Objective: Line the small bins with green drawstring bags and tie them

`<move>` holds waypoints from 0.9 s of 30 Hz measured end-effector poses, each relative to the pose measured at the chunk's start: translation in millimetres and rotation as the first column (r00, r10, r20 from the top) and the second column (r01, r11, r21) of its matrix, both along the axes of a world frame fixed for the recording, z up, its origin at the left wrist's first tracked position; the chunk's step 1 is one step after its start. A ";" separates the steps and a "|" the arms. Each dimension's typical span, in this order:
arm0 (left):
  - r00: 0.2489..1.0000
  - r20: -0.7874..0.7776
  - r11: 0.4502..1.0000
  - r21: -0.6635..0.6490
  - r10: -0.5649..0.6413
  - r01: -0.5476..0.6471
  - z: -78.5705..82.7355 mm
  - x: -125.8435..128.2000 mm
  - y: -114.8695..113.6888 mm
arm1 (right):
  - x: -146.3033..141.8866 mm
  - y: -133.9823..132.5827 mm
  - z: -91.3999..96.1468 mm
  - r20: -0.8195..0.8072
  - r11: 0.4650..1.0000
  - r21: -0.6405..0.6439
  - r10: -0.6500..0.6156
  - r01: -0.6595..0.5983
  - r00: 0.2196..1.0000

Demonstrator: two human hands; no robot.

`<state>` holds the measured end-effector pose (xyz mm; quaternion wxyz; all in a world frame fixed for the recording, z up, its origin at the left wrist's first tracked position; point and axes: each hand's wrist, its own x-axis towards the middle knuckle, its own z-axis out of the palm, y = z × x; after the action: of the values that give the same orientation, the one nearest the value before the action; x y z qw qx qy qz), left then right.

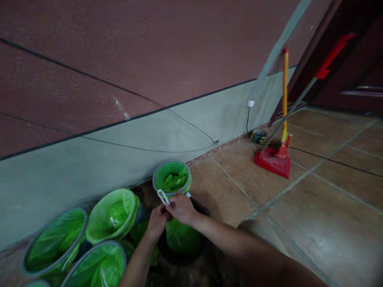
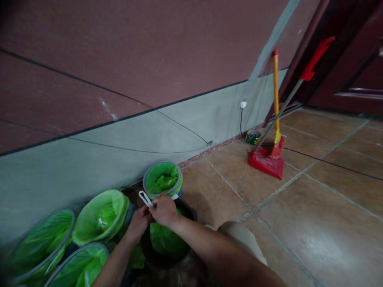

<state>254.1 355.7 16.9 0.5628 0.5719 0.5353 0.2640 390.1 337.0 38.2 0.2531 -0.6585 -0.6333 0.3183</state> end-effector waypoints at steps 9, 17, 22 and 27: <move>0.991 0.058 0.981 0.154 -0.124 0.113 -3.7 -5.9 -2.2 | 17.6 9.6 -12.1 -0.094 0.947 0.025 0.322 -0.321 0.942; 0.950 0.229 0.959 -0.233 0.212 -0.158 -7.5 -7.5 -5.5 | 17.8 6.4 8.0 0.192 0.975 -0.090 0.215 -0.201 0.958; 0.876 0.319 0.909 -0.330 0.361 -0.255 -8.6 -6.5 -8.1 | 21.5 8.0 -6.5 0.047 0.960 -0.124 0.259 -0.252 0.965; 0.906 0.312 0.957 -0.135 0.287 -0.257 -14.9 -4.8 -5.0 | 28.2 12.4 -28.0 0.010 0.949 -0.143 0.284 -0.280 0.959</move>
<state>249.3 350.6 2.0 0.6270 0.4134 0.5201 0.4067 418.2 349.3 10.3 0.1485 -0.5823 -0.7007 0.3845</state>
